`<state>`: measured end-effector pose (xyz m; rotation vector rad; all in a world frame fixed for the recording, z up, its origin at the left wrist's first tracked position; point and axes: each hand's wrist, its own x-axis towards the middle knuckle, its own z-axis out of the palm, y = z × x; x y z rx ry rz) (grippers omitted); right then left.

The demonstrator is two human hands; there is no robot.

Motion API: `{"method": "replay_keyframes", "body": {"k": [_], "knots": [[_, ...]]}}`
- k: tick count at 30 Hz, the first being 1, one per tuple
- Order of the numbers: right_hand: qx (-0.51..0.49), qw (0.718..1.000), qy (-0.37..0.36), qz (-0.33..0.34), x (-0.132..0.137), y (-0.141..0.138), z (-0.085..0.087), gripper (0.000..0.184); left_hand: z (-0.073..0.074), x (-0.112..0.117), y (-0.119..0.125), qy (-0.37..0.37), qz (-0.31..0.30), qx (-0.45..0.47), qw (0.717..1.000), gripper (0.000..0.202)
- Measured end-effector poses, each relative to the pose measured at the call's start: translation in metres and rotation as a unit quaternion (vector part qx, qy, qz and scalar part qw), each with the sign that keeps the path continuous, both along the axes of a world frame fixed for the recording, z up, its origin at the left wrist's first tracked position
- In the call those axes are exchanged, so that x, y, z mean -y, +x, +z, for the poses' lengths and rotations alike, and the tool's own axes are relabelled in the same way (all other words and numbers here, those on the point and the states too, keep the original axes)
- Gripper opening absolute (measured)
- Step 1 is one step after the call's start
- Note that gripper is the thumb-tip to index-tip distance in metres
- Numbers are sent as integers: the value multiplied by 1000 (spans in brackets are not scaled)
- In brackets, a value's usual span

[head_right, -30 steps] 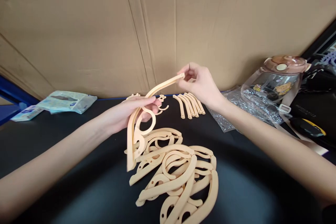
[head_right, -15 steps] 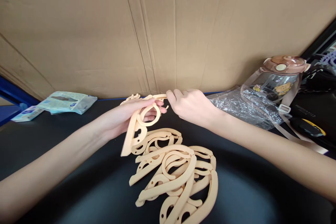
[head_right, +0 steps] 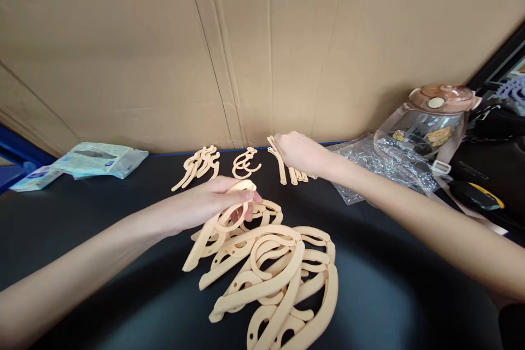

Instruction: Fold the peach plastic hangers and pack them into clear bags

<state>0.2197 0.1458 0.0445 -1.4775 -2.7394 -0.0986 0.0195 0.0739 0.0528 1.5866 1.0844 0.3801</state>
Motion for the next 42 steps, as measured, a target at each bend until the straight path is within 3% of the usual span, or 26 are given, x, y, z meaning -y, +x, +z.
{"method": "replay_keyframes", "body": {"k": [2,5,11,19,24,28,33,42], "knots": [[-10,1000,-1,-28,-14,-1,-6,33,-1,-2,1,-33,52,56,997,29],[-19,997,16,-67,-22,-12,-20,26,-2,-9,0,-101,138,161,972,36],[4,998,32,-59,-28,-30,-39,28,2,-7,2,-44,202,145,968,25],[36,997,66,35,-22,-21,-35,31,5,-7,-7,46,183,102,977,23],[30,995,70,66,-19,-16,-38,32,10,-12,-11,61,203,85,974,17],[13,996,68,63,-23,-11,-42,29,16,-11,-10,32,221,132,966,14],[-46,995,77,32,-19,-11,-36,30,14,-11,-10,18,189,210,959,12],[-102,991,55,67,-4,-5,-33,24,21,-10,-11,28,203,275,939,8]]}}
